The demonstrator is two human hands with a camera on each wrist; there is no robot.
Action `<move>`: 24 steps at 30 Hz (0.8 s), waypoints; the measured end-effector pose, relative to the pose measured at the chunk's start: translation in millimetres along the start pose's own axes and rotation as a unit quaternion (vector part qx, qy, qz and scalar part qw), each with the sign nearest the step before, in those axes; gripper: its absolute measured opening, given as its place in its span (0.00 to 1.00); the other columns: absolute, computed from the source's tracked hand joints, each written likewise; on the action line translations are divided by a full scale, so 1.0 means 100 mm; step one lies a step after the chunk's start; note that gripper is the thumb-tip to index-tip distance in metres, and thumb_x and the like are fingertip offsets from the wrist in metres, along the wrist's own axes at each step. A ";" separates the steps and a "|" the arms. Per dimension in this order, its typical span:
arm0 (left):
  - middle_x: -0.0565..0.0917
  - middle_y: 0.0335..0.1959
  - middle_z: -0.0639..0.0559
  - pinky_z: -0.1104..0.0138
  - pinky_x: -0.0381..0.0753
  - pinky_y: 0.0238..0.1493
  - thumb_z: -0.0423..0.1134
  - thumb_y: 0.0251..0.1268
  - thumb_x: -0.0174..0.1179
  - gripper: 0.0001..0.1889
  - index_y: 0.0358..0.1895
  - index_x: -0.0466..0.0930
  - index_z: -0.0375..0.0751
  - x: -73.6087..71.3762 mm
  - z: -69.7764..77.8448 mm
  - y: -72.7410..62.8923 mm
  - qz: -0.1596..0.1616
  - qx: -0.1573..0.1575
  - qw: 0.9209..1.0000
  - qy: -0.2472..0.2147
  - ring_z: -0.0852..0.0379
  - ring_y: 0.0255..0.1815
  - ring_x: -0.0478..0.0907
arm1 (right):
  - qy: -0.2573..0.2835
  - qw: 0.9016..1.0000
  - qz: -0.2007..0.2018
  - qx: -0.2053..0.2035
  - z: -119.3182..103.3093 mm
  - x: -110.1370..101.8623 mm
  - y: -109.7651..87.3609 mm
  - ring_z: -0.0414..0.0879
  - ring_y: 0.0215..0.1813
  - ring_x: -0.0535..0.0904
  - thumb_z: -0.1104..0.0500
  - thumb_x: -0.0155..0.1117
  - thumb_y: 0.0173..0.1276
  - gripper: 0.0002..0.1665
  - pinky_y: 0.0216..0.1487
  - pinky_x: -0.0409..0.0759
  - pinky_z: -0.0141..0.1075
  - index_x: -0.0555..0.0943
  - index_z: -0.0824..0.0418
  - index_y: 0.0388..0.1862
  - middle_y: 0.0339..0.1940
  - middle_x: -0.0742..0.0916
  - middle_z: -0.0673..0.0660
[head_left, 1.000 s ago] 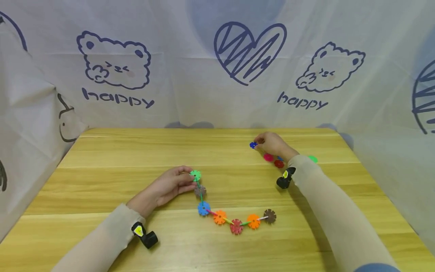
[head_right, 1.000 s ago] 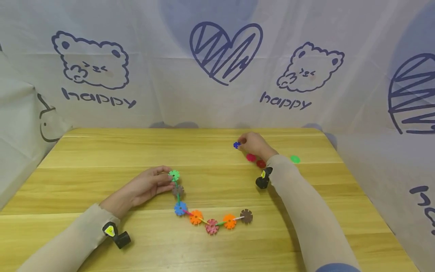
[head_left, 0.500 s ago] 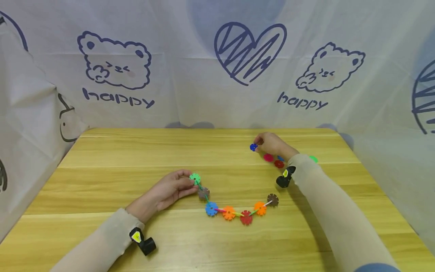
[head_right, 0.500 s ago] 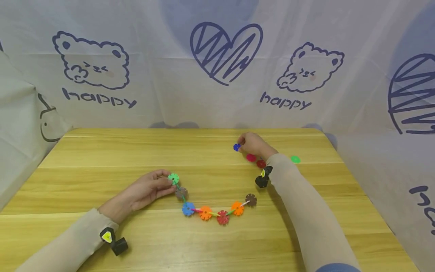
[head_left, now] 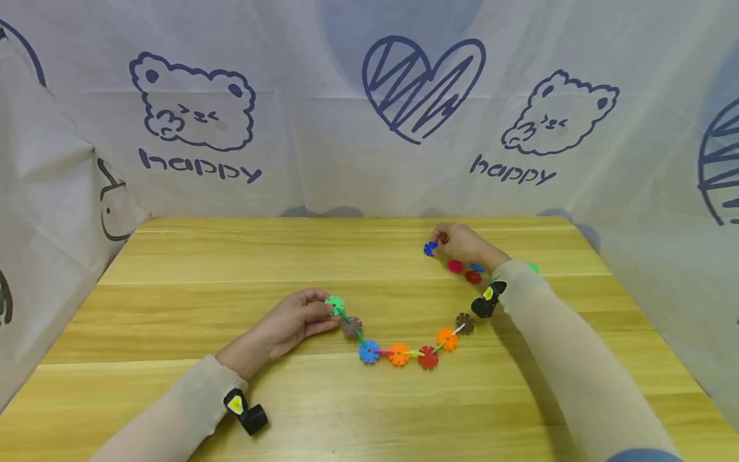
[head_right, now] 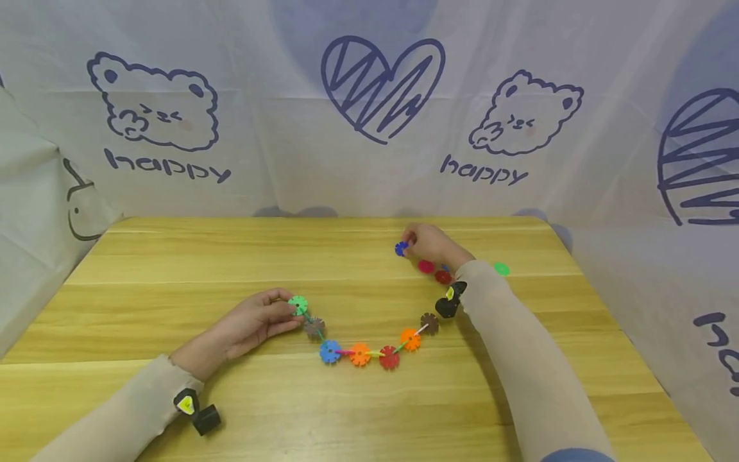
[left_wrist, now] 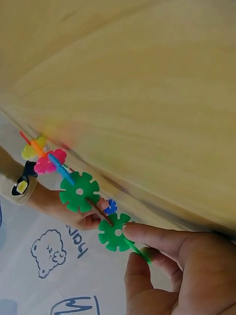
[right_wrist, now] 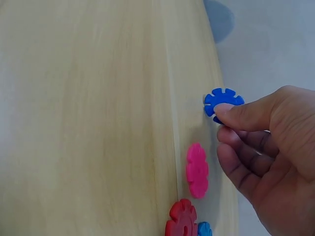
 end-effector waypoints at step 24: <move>0.77 0.39 0.43 0.67 0.82 0.40 0.33 0.75 0.51 0.11 0.52 0.68 0.29 0.05 -0.01 0.00 -0.009 0.016 0.993 0.116 0.56 0.35 0.78 | 0.073 0.996 0.026 -0.034 -0.42 0.06 -0.33 0.53 0.38 0.84 0.63 0.62 0.71 0.08 0.37 0.81 0.40 0.81 0.64 0.46 0.35 0.86 0.57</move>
Point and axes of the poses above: each hand's wrist, its own y-axis towards the middle knuckle, its own x-axis out of the palm, z = x × y, the point moved 9 cm from there along y, towards the middle knuckle
